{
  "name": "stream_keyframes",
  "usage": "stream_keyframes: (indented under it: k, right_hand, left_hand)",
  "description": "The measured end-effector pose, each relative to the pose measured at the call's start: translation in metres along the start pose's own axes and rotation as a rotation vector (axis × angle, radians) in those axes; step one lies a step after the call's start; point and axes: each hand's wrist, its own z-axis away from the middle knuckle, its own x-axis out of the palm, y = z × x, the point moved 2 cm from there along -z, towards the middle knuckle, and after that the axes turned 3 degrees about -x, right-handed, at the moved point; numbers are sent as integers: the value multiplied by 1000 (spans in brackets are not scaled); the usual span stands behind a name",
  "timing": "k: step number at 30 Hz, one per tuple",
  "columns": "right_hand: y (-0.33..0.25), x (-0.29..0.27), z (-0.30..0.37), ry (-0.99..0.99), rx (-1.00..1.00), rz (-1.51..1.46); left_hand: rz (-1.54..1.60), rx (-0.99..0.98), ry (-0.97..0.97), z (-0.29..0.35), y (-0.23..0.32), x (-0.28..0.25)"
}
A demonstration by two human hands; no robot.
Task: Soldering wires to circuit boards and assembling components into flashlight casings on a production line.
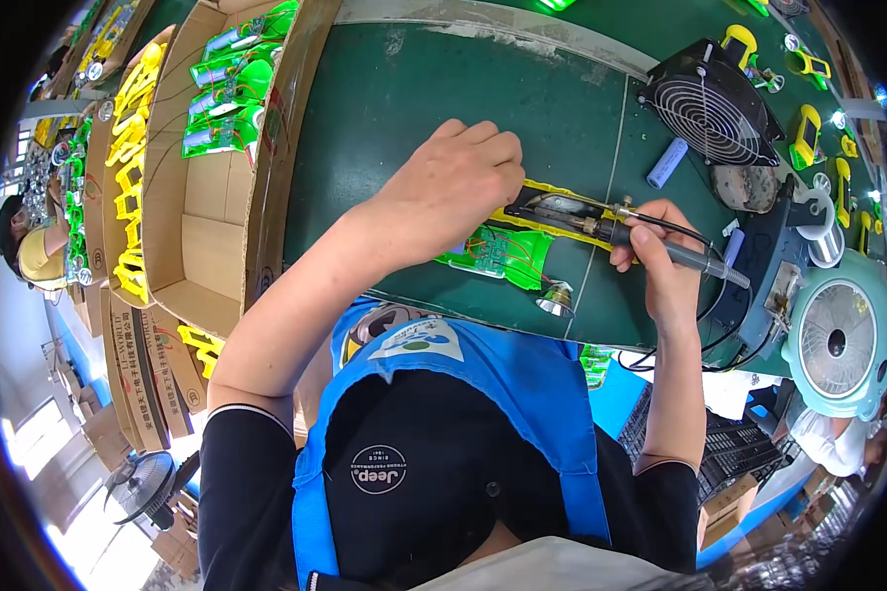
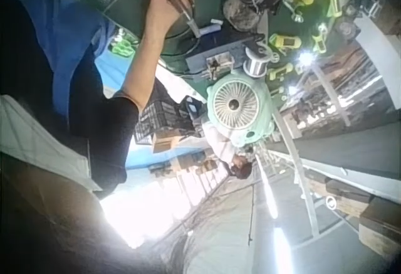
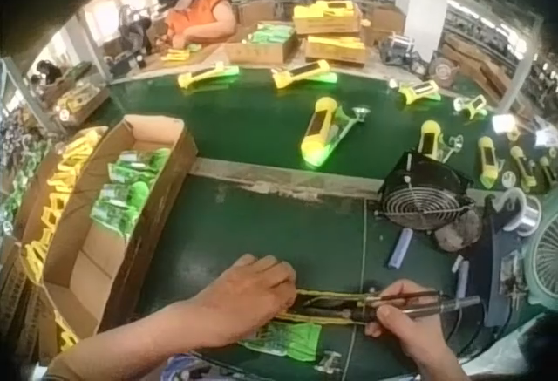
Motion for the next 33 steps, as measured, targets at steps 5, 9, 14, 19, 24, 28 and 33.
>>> stream_keyframes:
  k: [5,9,14,19,24,28,33]
  right_hand:
    - [-2,1,-2,-12,23,24]
    - [-1,-1,-3,-47,29,7]
    - [-1,0,-3,-80,19,4]
    - [0,1,-3,-70,28,15]
    - [-2,-3,1,-44,-12,18]
    - [7,-17,19,68,-104,-35]
    - [23,-13,27,197,-282,-194]
  left_hand:
    - [-72,49,3,-1,1,0]
    - [-70,53,15,-1,0,1]
    - [-62,53,22,-3,1,0]
    - [-64,44,19,-2,3,-1]
    - [-84,51,11,-3,1,-1]
    - [-78,45,6,-2,2,-1]
    - [-83,54,-9,-4,3,-3]
